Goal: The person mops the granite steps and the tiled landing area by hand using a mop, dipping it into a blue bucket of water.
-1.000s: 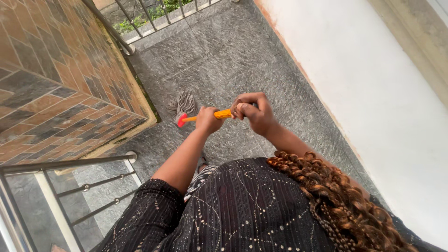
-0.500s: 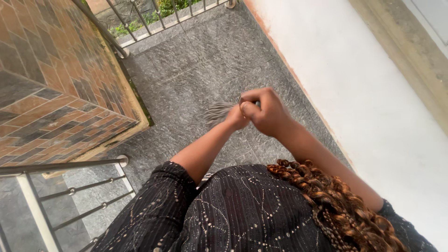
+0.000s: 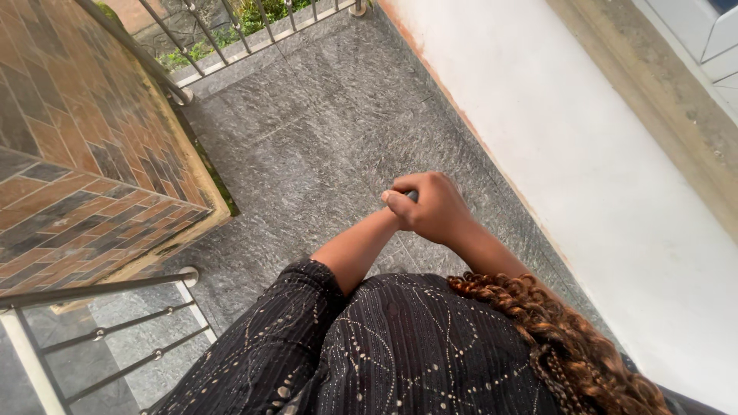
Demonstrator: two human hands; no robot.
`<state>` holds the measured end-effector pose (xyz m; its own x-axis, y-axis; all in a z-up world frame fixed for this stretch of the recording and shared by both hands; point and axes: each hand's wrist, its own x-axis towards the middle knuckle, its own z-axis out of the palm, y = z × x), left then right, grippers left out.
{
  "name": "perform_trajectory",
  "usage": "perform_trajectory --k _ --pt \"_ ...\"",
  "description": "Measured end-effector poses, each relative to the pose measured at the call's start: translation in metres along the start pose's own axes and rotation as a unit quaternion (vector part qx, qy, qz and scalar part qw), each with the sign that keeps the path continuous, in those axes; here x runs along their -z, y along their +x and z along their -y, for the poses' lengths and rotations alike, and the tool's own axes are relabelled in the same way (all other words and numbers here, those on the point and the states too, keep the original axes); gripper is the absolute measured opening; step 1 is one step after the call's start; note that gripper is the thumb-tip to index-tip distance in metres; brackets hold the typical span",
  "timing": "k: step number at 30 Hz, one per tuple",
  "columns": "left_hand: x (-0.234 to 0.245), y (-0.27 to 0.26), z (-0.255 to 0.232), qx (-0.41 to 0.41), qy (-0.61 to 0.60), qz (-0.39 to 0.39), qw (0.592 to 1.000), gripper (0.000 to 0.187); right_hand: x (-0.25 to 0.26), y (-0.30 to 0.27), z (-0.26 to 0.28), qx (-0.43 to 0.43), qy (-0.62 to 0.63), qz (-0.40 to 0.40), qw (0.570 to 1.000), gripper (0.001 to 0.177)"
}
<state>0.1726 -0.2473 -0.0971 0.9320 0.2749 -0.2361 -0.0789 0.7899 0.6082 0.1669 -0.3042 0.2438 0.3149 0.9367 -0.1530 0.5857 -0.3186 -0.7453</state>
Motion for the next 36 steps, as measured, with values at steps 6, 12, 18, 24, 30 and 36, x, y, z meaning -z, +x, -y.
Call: perform_trajectory --k 6,12,18,24,30,36 --pt "-0.023 -0.038 -0.084 -0.208 0.654 0.117 0.718 0.036 0.01 -0.014 0.009 0.056 0.078 -0.072 0.993 0.05" --pt "-0.016 -0.063 -0.137 0.009 0.733 -0.003 0.68 0.025 0.013 0.002 0.005 0.08 0.183 -0.084 0.976 0.057" --pt "0.031 -0.08 -0.168 0.004 0.758 -0.102 0.644 0.019 -0.001 0.034 -0.006 0.143 0.312 -0.033 0.939 0.055" --pt "0.096 -0.097 -0.189 -0.003 0.748 -0.14 0.648 0.023 -0.055 0.075 -0.008 0.131 0.35 -0.044 0.927 0.045" --pt "0.134 -0.129 -0.203 0.0 0.736 -0.212 0.643 0.024 -0.086 0.093 0.021 0.175 0.283 0.044 0.942 0.039" --pt "0.124 -0.142 -0.202 -0.009 0.73 -0.218 0.647 0.027 -0.092 0.094 0.02 0.177 0.301 0.03 0.937 0.035"
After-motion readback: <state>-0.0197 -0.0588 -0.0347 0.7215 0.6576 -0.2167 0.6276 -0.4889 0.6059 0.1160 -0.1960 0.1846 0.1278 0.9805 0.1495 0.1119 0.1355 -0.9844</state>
